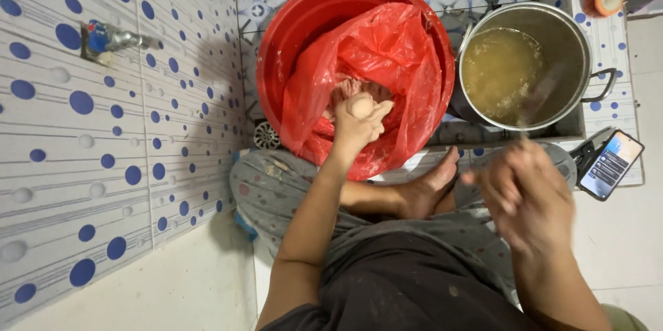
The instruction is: The person forms meatballs by hand from a red bowl containing ground meat and drops them into a pot of liquid using a spoon.
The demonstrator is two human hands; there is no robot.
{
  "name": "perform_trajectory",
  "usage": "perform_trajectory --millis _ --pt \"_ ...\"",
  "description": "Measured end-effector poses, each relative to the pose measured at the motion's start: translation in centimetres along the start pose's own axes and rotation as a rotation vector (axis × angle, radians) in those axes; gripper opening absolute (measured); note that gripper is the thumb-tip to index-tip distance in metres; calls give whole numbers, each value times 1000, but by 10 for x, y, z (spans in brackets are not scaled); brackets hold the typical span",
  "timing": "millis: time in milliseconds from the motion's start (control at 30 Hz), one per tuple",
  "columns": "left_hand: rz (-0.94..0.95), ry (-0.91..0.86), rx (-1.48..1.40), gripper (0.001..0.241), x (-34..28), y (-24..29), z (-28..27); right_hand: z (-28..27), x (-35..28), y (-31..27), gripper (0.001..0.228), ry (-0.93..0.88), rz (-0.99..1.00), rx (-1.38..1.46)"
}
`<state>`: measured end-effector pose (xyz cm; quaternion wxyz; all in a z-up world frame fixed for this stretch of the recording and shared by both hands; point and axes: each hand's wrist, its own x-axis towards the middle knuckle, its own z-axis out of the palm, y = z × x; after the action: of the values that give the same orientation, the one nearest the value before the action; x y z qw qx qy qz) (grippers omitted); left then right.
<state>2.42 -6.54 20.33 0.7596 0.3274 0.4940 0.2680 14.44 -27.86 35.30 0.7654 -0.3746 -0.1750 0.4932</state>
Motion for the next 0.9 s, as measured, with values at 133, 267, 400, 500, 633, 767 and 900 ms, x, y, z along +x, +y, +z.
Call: perform_trajectory --millis 133,267,400,500,633,767,900 --pt "204 -317 102 22 -1 14 -3 -56 30 36 14 198 -46 -354" --pt "184 -278 -39 15 -6 23 3 -85 44 64 18 294 -92 -459" --pt "190 -279 -15 30 -10 28 7 -96 44 74 17 299 -91 -473" --pt "136 -235 -11 13 11 -1 0 -95 44 77 19 319 -92 -527" --pt "25 -368 -145 13 5 18 -6 -89 46 72 19 319 -119 -731" --pt "335 -396 135 9 45 -25 -14 -93 51 61 15 276 -247 -1212" --pt "220 -319 16 13 6 16 7 -75 60 50 9 214 -382 -1499"
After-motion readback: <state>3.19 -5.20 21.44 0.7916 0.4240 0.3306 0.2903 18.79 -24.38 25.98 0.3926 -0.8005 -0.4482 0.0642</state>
